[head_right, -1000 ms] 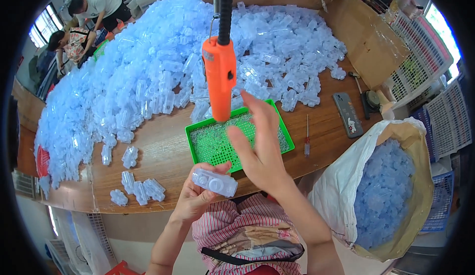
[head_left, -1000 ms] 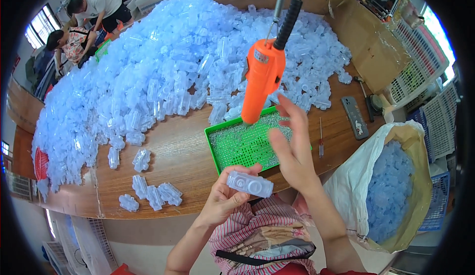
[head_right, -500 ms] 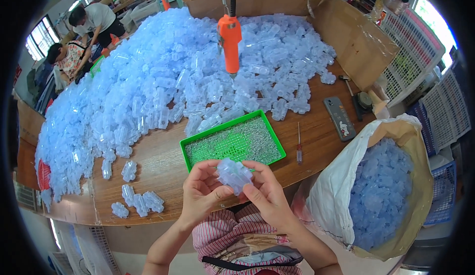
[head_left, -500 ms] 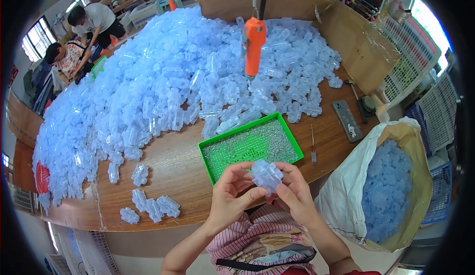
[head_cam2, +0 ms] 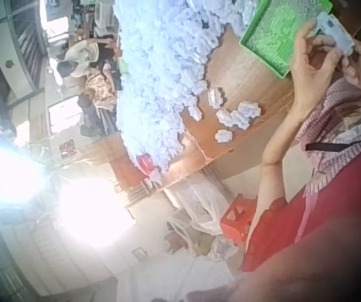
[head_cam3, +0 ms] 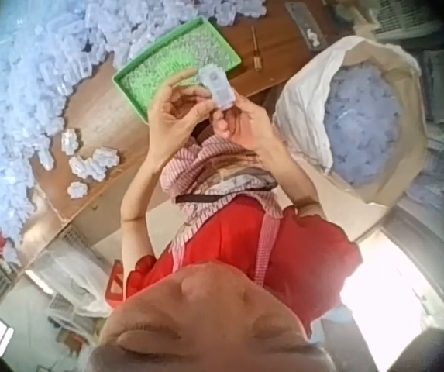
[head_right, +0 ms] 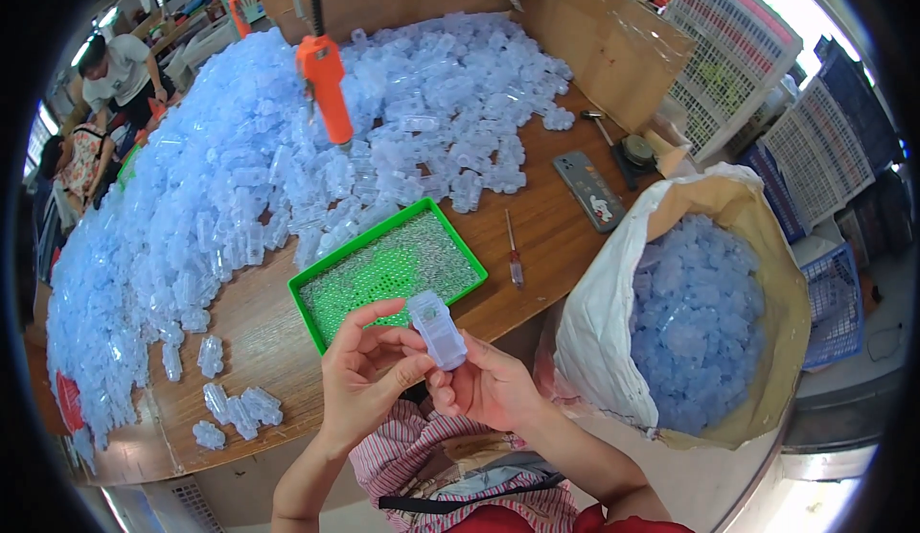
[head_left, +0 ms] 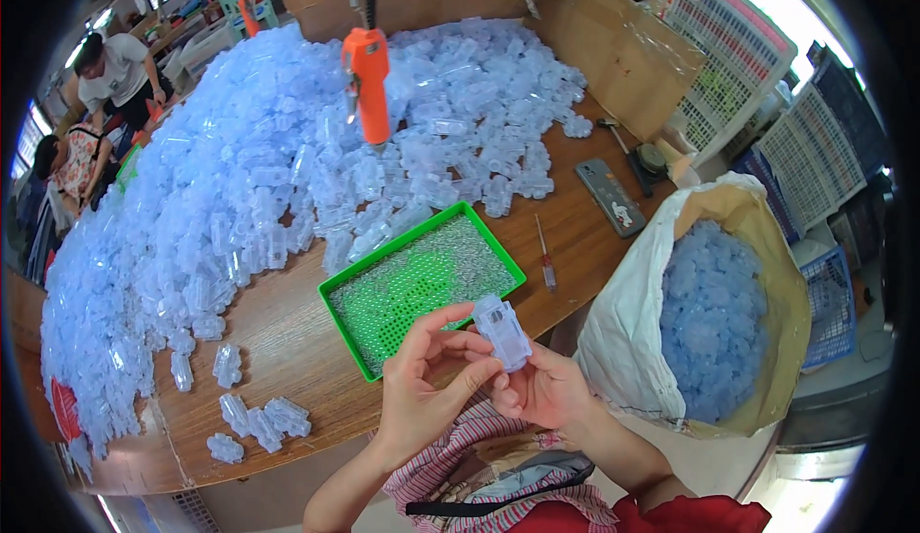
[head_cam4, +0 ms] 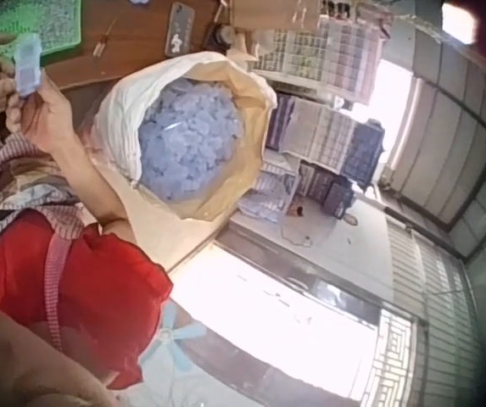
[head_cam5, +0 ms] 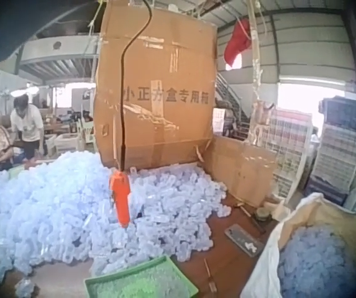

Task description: The person picks up plastic components, uses a power screwdriver to drive screws from a tray into them, and sets the finished pieces aside on the table.

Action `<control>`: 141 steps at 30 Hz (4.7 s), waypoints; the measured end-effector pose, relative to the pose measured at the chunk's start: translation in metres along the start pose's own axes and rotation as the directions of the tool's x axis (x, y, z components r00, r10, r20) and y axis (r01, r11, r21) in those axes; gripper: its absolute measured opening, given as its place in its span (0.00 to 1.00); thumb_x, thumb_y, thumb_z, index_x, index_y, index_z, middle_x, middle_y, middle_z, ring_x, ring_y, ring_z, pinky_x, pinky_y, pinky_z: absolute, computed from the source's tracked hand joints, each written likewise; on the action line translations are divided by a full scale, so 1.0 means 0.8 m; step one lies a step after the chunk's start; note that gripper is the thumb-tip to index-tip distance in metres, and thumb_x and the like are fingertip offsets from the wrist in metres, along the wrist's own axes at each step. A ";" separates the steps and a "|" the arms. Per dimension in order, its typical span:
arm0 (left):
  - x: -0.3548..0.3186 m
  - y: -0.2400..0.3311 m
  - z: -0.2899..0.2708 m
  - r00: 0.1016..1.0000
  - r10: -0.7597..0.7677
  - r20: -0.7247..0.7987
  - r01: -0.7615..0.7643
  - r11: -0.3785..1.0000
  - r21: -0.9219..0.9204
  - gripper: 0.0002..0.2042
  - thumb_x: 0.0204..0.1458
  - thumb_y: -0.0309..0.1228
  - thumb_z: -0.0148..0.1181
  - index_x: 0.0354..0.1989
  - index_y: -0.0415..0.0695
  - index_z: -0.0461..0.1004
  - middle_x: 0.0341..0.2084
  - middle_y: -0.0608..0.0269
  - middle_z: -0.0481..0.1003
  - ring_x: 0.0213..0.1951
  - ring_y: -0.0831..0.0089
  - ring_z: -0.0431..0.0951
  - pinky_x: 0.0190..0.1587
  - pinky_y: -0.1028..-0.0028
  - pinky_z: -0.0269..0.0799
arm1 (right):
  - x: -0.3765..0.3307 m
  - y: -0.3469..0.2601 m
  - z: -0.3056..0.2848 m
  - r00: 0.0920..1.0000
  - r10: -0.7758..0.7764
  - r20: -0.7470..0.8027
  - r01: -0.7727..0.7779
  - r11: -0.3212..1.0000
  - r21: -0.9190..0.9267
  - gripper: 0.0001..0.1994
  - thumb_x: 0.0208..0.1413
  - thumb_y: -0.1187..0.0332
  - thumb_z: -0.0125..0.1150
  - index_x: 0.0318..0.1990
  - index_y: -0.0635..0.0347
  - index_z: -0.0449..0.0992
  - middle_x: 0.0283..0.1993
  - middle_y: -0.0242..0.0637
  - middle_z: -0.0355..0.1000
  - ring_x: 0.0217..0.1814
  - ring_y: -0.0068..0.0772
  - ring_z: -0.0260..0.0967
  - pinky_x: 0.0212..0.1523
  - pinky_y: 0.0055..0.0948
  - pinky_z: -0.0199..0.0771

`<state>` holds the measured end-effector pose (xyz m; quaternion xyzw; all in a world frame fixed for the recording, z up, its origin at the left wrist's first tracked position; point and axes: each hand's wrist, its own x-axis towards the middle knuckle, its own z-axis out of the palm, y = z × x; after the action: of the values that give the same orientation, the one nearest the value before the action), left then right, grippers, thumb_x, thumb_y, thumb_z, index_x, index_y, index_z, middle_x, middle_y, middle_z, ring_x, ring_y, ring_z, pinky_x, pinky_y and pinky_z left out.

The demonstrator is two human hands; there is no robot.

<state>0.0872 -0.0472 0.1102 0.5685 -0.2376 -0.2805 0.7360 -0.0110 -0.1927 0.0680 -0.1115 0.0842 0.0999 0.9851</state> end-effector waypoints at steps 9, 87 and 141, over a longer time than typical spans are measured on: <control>0.005 -0.006 -0.005 0.998 0.032 -0.048 -0.018 0.965 0.263 0.21 0.48 0.20 0.60 0.53 0.41 0.65 0.37 0.61 0.74 0.39 0.77 0.73 0.45 0.77 0.69 | -0.081 -0.029 0.030 0.823 -0.514 -0.241 0.550 0.826 0.118 0.20 0.61 0.55 0.45 0.52 0.63 0.64 0.34 0.37 0.68 0.34 0.28 0.66 0.35 0.28 0.68; 0.028 -0.043 -0.182 0.940 -0.073 -0.334 0.309 0.602 0.736 0.22 0.56 0.26 0.46 0.56 0.25 0.56 0.13 0.50 0.73 0.14 0.66 0.75 0.17 0.69 0.71 | 0.173 -0.008 0.012 0.892 0.307 0.331 0.451 -0.608 -0.653 0.08 0.36 0.78 0.49 0.28 0.65 0.70 0.31 0.42 0.67 0.35 0.43 0.65 0.38 0.36 0.68; -0.080 0.036 -0.277 0.914 0.216 -0.342 0.128 0.649 0.750 0.32 0.42 0.32 0.67 0.58 0.43 0.60 0.39 0.45 0.73 0.43 0.58 0.74 0.44 0.63 0.69 | 0.204 -0.071 0.081 0.779 -0.489 0.393 0.502 0.110 -0.858 0.17 0.50 0.67 0.60 0.45 0.68 0.68 0.40 0.40 0.68 0.35 0.28 0.69 0.41 0.32 0.73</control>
<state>0.1924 0.1582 0.0827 0.8624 -0.1905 -0.0133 0.4688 0.1683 -0.2022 0.1108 -0.6802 -0.0375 -0.2038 0.7032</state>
